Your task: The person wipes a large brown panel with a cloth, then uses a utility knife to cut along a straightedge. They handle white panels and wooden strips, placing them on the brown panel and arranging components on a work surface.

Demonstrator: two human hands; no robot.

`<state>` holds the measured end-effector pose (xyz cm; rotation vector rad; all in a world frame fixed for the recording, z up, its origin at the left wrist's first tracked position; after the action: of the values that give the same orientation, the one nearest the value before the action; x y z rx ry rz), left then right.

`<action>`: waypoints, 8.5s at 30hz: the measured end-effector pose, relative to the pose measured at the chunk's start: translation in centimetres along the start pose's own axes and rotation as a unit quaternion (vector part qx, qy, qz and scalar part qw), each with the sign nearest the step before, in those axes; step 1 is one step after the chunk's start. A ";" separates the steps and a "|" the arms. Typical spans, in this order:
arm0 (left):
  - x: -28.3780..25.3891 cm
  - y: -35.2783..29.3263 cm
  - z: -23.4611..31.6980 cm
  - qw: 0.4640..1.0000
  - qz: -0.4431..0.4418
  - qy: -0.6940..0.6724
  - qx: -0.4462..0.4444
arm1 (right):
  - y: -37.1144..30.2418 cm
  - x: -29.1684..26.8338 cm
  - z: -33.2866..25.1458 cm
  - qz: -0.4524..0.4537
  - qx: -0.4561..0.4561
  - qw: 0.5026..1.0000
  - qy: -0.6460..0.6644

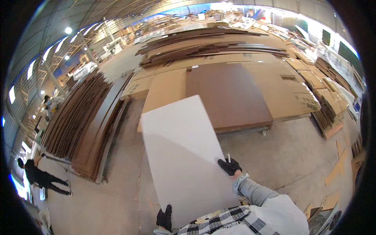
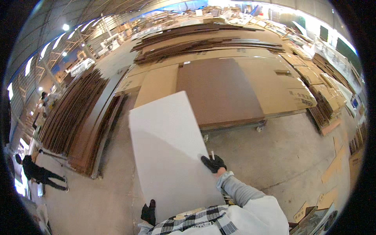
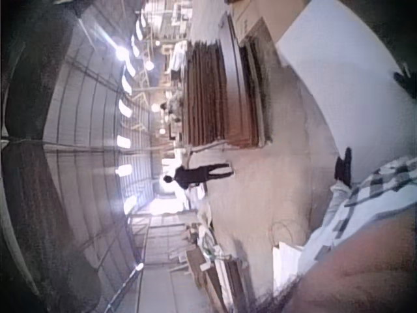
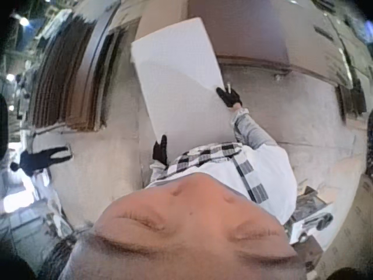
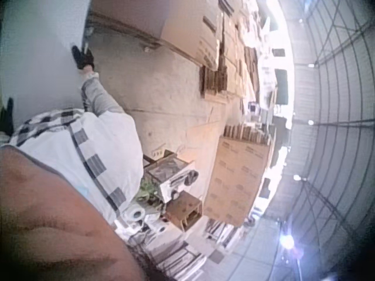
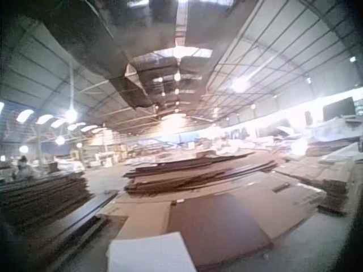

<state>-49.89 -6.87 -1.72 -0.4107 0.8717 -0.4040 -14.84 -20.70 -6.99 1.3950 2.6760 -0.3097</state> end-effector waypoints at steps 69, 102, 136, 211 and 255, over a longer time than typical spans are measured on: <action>25.3 46.7 56.1 0.955 0.096 -0.152 0.235 | 51.5 -38.8 3.7 0.250 0.028 0.943 -0.219; 23.0 41.7 50.4 0.962 0.084 -0.160 0.207 | 42.8 -37.9 1.3 0.231 0.041 0.941 -0.246; 18.0 26.7 35.1 0.883 -0.137 0.357 0.271 | 19.3 -35.6 9.3 0.228 0.186 0.894 -0.337; 40.7 37.5 70.1 0.752 -0.061 0.136 0.642 | 96.8 -17.3 -9.9 -0.180 -0.255 0.750 -0.584; 31.4 17.4 41.2 0.533 -0.341 0.257 0.731 | 33.4 -21.8 1.0 0.290 0.081 0.916 0.266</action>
<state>4.17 -0.34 -6.97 1.0872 0.5899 -1.8765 25.00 -19.68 -8.23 2.5430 2.4453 -0.0963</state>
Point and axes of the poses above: each hand's wrist, its own y-axis towards the middle knuckle, its own x-axis out of the palm, z = x × y, the point moved 5 cm from there along y, towards the middle knuckle, and after that the axes turned 8 degrees about -x, right-handed, at the moved point
